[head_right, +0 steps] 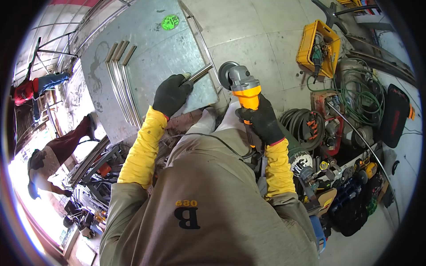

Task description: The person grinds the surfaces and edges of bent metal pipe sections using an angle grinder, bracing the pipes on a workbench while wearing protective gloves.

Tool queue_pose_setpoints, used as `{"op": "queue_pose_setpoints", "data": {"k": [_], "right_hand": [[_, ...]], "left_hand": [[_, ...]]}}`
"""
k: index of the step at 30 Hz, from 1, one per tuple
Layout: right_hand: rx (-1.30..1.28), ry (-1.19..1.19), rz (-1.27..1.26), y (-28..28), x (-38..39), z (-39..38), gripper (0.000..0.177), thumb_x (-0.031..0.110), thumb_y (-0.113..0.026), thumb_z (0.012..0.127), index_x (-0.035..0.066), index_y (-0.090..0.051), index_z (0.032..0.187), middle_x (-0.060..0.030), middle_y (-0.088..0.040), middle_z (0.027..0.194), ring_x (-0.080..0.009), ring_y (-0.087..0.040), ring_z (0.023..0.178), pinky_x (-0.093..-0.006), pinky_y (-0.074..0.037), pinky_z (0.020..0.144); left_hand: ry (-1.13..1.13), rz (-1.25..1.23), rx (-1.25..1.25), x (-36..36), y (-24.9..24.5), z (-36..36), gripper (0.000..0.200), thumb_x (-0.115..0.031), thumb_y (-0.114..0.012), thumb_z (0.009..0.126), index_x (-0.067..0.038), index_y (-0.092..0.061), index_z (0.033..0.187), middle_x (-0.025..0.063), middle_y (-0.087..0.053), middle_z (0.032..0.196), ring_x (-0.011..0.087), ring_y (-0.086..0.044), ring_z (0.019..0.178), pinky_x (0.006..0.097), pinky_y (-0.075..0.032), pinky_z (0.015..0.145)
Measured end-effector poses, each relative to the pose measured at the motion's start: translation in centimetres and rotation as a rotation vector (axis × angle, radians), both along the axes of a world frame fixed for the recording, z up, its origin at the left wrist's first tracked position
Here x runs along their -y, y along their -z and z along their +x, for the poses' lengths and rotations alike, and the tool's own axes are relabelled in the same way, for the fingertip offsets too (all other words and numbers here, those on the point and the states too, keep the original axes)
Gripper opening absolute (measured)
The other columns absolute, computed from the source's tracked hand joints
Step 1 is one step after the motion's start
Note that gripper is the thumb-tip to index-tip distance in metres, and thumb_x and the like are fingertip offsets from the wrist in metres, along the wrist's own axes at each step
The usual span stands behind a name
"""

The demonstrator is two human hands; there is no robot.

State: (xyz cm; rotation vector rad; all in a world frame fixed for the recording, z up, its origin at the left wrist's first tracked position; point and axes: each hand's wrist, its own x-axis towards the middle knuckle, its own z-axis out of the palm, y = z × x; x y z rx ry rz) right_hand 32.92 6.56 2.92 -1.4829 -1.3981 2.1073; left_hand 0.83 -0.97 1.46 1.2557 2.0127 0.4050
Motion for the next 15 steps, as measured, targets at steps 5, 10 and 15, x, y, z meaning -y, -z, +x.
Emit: {"op": "queue_pose_setpoints", "data": {"k": [5, 10, 15], "right_hand": [[0.006, 0.019, -0.019, -0.3, 0.2, 0.2, 0.042, 0.018, -0.081, 0.093, 0.003, -0.066, 0.130, -0.0040, -0.070, 0.101, -0.0149, -0.072, 0.082, -0.0336, -0.064, 0.075], [0.001, 0.047, -0.048, -0.1, 0.3, 0.3, 0.042, 0.018, -0.081, 0.093, 0.003, -0.066, 0.129, -0.0033, -0.069, 0.100, -0.0148, -0.071, 0.083, -0.0341, -0.064, 0.075], [0.011, 0.012, -0.053, 0.2, 0.1, 0.1, 0.042, 0.020, -0.082, 0.093, 0.003, -0.066, 0.127, -0.0038, -0.069, 0.100, -0.0145, -0.071, 0.084, -0.0343, -0.064, 0.075]], "left_hand": [[-0.071, 0.111, 0.064, 1.2, 1.4, 0.1, 0.044, -0.030, -0.073, 0.103, -0.004, -0.073, 0.139, 0.0240, -0.077, 0.127, 0.0405, -0.076, 0.116, 0.0437, -0.057, 0.102], [-0.085, 0.052, 0.082, 1.3, 0.3, 0.5, 0.042, -0.027, -0.074, 0.103, -0.004, -0.074, 0.138, 0.0212, -0.078, 0.128, 0.0396, -0.076, 0.115, 0.0433, -0.058, 0.101], [-0.061, 0.215, -0.078, 2.2, 1.5, 1.7, 0.039, -0.027, -0.075, 0.102, -0.006, -0.076, 0.135, 0.0189, -0.079, 0.118, 0.0392, -0.077, 0.108, 0.0439, -0.059, 0.095]]}}
